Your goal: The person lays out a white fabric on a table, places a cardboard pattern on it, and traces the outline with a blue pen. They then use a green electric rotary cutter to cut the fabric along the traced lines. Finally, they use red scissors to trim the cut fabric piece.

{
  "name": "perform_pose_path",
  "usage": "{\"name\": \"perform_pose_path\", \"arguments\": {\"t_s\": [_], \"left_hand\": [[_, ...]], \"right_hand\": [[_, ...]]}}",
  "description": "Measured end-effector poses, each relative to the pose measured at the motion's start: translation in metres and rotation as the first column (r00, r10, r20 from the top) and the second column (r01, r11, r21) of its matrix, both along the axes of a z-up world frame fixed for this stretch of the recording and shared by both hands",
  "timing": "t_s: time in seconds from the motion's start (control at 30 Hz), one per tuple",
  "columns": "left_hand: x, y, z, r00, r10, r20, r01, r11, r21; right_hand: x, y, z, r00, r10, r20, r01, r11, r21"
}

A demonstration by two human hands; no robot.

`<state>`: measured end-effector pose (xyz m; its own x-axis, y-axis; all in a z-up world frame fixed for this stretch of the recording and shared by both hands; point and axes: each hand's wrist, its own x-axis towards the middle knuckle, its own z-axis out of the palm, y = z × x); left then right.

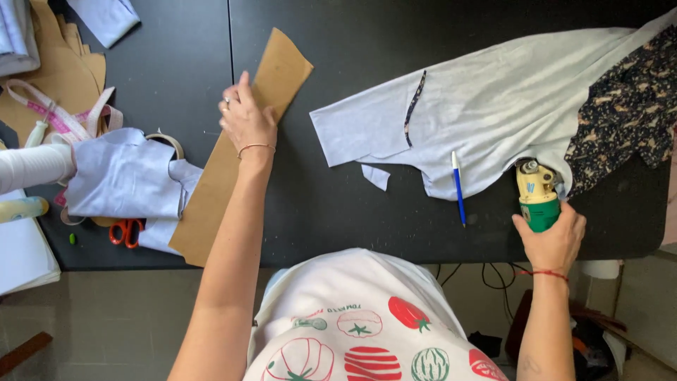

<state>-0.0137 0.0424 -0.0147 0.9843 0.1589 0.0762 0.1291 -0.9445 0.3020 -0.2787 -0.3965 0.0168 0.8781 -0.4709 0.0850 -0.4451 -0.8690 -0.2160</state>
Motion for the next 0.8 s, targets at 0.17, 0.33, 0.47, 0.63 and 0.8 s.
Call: {"name": "perform_pose_path", "arguments": {"t_s": [0.17, 0.33, 0.47, 0.63, 0.8], "left_hand": [[-0.041, -0.042, 0.049, 0.772, -0.345, 0.534, 0.379, 0.924, 0.049], [-0.082, -0.085, 0.0, 0.605, -0.667, 0.434, 0.764, 0.64, -0.082], [-0.092, -0.115, -0.036, 0.567, -0.692, 0.447, 0.791, 0.608, -0.061], [-0.104, -0.12, -0.045, 0.595, -0.634, 0.495, 0.743, 0.668, -0.037], [-0.106, -0.115, -0.04, 0.6, -0.633, 0.489, 0.749, 0.659, -0.066]], "right_hand": [[-0.009, -0.001, -0.007, 0.983, 0.04, 0.181, -0.022, 0.995, -0.098], [-0.01, 0.048, 0.033, 0.89, -0.455, -0.035, 0.419, 0.784, 0.458], [-0.006, 0.097, 0.046, 0.904, -0.303, -0.302, 0.303, -0.046, 0.952], [0.024, 0.163, 0.057, 0.941, -0.078, -0.33, 0.339, 0.195, 0.92], [0.052, 0.172, 0.047, 0.815, -0.034, -0.578, 0.379, 0.787, 0.487]]}}
